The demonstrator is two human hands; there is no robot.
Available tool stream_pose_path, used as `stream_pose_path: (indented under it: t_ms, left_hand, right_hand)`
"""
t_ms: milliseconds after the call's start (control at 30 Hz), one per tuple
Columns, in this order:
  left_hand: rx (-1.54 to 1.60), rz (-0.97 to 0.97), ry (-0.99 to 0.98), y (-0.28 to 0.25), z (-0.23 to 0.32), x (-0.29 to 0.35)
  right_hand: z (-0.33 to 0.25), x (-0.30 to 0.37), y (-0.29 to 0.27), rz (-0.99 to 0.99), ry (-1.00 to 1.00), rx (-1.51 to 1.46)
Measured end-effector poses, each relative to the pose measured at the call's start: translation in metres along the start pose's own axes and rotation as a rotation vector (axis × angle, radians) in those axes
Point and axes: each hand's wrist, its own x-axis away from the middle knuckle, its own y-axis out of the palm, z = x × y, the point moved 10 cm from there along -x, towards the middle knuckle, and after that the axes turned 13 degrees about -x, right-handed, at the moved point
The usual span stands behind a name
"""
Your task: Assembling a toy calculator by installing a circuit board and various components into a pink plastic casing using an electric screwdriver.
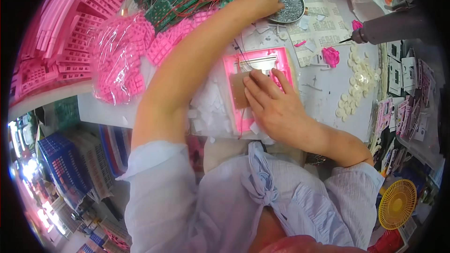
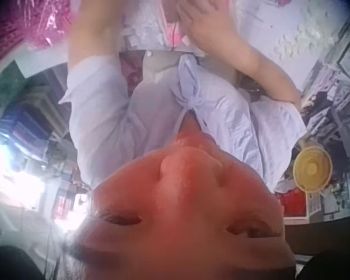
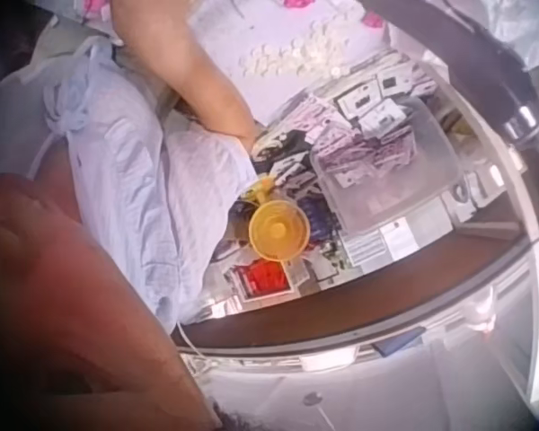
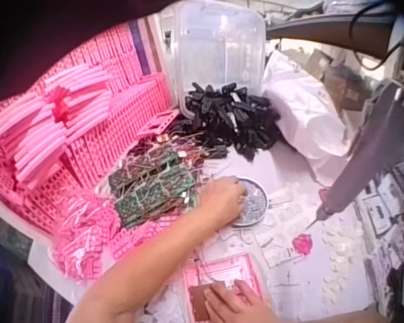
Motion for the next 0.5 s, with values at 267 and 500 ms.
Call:
stream_pose_path:
  t_ms: [267,500]
  left_hand:
    - [-0.057,-0.2,0.135,0.035,0.021,-0.021]
    - [-0.301,-0.218,0.095,0.027,-0.003,-0.027]
  right_hand:
    - [0.006,0.005,-0.007,0.058,0.007,-0.056]
    - [-0.004,-0.002,-0.007,-0.004,0.025,0.022]
